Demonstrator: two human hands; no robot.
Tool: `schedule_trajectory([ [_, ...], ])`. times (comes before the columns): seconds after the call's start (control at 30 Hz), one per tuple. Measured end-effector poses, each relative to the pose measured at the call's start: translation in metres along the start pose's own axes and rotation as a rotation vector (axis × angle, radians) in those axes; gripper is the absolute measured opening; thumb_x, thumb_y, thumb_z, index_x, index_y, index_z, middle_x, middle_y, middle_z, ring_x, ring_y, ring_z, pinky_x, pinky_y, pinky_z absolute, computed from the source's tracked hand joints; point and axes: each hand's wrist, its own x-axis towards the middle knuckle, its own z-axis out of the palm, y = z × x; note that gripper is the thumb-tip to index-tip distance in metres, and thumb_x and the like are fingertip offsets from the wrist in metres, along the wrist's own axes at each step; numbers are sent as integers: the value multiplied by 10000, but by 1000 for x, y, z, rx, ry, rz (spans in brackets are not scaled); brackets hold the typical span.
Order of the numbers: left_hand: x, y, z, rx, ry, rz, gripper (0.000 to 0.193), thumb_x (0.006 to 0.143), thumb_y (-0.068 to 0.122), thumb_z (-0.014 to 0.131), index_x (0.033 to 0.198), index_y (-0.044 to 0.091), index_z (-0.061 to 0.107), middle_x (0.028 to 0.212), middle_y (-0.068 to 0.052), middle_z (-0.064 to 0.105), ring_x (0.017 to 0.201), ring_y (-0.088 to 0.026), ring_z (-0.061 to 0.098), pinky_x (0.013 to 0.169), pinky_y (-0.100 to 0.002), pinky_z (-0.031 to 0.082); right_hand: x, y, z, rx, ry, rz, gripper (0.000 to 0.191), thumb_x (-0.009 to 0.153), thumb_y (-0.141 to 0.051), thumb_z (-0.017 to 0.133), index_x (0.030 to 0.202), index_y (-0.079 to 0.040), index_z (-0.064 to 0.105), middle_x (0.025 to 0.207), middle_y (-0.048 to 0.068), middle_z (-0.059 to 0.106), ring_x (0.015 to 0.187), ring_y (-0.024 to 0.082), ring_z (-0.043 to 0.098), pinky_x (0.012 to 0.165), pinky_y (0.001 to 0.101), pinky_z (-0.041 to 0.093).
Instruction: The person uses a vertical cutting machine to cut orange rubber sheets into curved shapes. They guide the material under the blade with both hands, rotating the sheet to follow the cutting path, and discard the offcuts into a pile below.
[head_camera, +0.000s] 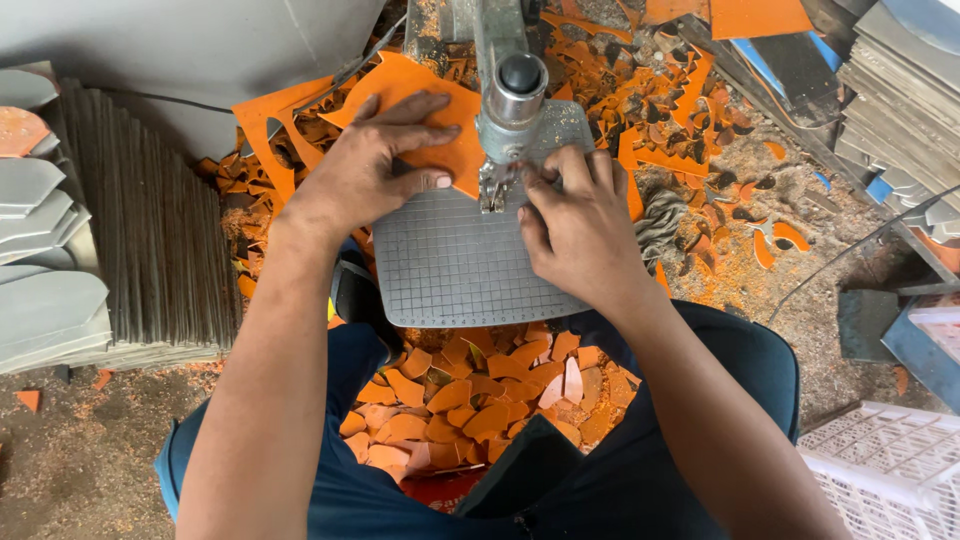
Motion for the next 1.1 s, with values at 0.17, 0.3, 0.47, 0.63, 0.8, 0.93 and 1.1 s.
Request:
schedule_trajectory([
  [0.17,-25,3,10,289,42,-133,543,817,396,814,1305,179,713,1491,-75,564,1333,-306,513,1151,-521,314,-3,9,6,24,-15,28,475,884,-140,689,1341,-10,691,1163,162,513,1095,339,475,982,508,395],
  [0.3,-56,22,25,468,82,-182,525,816,374,814,1289,161,731,1371,-136,596,1198,-383,569,1033,-504,428,-10,14,4,-39,32,-39,395,883,-161,700,1268,-76,729,1148,141,538,1115,348,482,1028,510,387],
  [0.47,-85,42,37,440,25,-300,542,769,351,835,1255,136,726,1247,-170,570,1149,-378,589,1039,-509,441,-33,14,-15,-37,-19,-14,133,907,-221,748,968,-104,730,1114,104,567,1125,319,514,1058,522,386],
  [0.63,-96,48,48,371,75,-325,646,738,328,849,1311,86,672,1361,-277,458,1188,-453,555,1020,-540,452,-51,20,-15,-2,-56,65,260,877,-313,791,984,-85,727,1068,126,565,1061,337,517,1006,536,394],
  [0.8,-111,77,55,315,20,-454,646,751,342,828,1331,111,662,1392,-278,432,1215,-466,515,967,-579,460,-43,52,-11,-195,98,248,249,926,-245,782,1084,-65,716,1132,163,572,1124,370,524,961,537,400],
  [0.93,-121,98,65,364,-5,-367,614,739,332,822,1273,72,664,1429,-304,418,1272,-511,475,958,-600,445,-45,46,-17,10,55,182,194,934,-180,769,1090,-71,730,1071,128,610,1060,327,575,955,478,442],
  [1.1,-121,97,74,305,-28,-241,636,718,309,824,1300,107,665,1408,-256,458,1278,-440,478,1022,-566,422,-51,-2,-16,284,-111,-104,263,857,-156,757,1096,-50,726,1027,105,625,1025,311,616,924,446,469],
])
